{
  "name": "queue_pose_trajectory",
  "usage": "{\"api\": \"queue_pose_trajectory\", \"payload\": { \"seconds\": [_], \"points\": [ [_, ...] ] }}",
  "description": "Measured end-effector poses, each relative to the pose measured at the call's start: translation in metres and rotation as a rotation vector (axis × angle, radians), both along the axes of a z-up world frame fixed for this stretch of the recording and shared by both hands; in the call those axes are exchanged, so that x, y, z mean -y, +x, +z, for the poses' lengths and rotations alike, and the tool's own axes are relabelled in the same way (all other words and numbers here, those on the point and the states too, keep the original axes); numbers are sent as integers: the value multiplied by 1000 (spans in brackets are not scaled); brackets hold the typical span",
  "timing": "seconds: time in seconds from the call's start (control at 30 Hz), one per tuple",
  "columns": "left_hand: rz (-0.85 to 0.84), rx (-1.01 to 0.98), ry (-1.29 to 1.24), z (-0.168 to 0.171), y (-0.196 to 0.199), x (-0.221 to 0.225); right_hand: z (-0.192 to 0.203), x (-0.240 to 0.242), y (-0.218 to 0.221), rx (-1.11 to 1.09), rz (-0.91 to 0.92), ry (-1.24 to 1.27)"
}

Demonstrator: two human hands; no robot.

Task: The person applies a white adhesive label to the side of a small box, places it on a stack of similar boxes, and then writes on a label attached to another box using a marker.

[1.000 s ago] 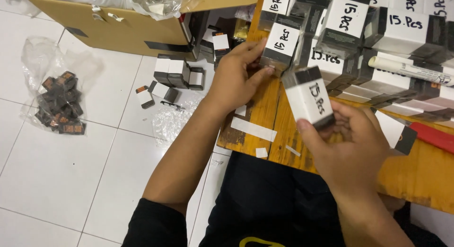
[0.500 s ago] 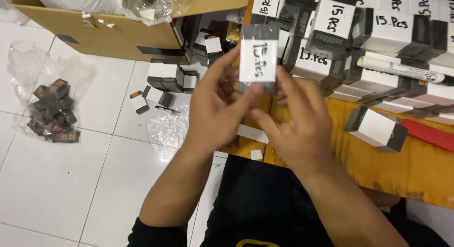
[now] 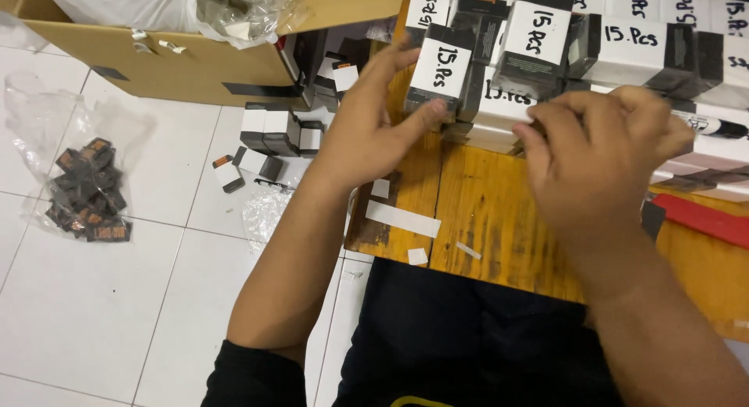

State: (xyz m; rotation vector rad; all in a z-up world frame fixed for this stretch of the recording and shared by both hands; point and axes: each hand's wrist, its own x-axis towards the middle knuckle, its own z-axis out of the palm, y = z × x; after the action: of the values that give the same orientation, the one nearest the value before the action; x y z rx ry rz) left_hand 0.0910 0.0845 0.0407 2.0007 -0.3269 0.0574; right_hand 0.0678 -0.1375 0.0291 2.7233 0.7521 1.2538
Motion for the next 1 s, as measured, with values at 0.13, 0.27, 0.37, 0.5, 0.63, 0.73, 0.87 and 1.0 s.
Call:
{"api": "queue_pose_trajectory", "payload": {
  "seconds": [0.13, 0.27, 0.37, 0.5, 0.63, 0.73, 0.87, 1.0],
  "points": [
    [-108, -24, -168, -3, -1, 6, 4, 5, 1, -22, 18, -17],
    [62, 19, 89, -8, 0, 12, 0, 6, 2, 40, -1, -34],
    [90, 53, 113, -11, 2, 13, -1, 5, 2, 52, 8, -28],
    [138, 72, 98, -19, 5, 14, -6, 5, 5, 73, 32, 8],
    [88, 188, 92, -27, 7, 8, -11, 4, 4, 68, 34, 37],
    [70, 143, 131, -30, 8, 8, -19, 4, 3, 68, 54, 95],
    [138, 186, 70, -33, 9, 13, -21, -6, -6, 32, 143, 16],
    [151, 249, 32, -38, 10, 15, -20, -17, -6, -69, 295, -58]
  ]
}}
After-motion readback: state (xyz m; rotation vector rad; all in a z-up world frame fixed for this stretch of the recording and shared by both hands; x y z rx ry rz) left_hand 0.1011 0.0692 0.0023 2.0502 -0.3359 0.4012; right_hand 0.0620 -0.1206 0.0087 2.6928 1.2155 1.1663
